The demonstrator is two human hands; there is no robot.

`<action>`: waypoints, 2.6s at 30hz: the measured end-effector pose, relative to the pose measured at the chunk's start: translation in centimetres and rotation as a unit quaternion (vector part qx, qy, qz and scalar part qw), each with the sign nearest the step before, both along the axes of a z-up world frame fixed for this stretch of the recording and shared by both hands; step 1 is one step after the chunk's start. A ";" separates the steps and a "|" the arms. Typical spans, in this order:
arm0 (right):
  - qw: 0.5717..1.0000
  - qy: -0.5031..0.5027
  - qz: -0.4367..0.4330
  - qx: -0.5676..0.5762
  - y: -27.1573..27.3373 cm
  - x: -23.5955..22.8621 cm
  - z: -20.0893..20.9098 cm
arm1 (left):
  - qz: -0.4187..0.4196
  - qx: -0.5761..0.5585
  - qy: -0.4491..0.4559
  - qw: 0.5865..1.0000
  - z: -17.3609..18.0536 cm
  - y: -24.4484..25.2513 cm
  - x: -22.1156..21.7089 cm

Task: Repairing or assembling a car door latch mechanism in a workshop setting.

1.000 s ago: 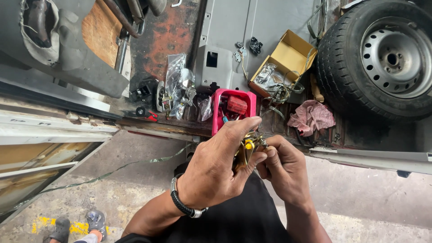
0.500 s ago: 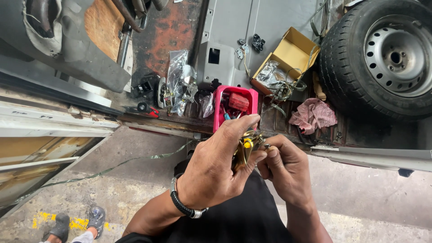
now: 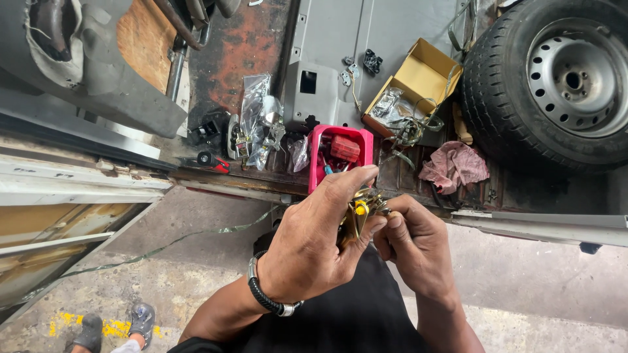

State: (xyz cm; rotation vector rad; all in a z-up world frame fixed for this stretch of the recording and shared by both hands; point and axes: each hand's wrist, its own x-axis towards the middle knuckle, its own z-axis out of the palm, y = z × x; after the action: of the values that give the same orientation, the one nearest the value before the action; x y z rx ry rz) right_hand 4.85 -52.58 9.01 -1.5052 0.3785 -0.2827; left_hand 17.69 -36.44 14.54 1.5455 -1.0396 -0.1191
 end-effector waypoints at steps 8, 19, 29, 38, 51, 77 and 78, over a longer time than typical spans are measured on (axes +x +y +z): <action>1.000 -0.006 -0.007 0.013 -0.3 0.1 0.0 | -0.003 0.004 -0.008 1.000 0.0 -0.5 0.1; 1.000 0.004 -0.020 -0.023 -0.2 -0.1 0.2 | -0.003 0.006 -0.009 1.000 0.2 -0.4 0.3; 1.000 -0.005 0.008 0.021 0.4 -0.6 -0.7 | -0.034 0.028 -0.064 0.997 0.5 0.1 0.8; 0.993 0.006 0.035 0.109 0.0 -1.2 -1.9 | -0.072 0.037 -0.057 0.995 0.4 0.3 1.5; 0.953 -0.025 0.061 0.295 1.2 -1.7 -2.7 | -0.050 -0.004 -0.065 0.997 -1.3 -0.1 0.6; 0.972 0.004 0.061 0.227 0.9 -1.8 -2.5 | -0.041 -0.045 -0.014 0.998 -2.9 -0.8 0.3; 0.968 0.013 0.075 0.238 1.0 -2.0 -2.4 | -0.042 -0.049 -0.029 0.998 -3.1 -0.7 0.5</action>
State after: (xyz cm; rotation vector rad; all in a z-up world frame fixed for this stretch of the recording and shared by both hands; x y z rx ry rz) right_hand 2.86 -51.58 6.58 -1.0577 0.3232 -0.0438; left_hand 18.15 -37.19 11.45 1.4244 -1.1399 -0.0814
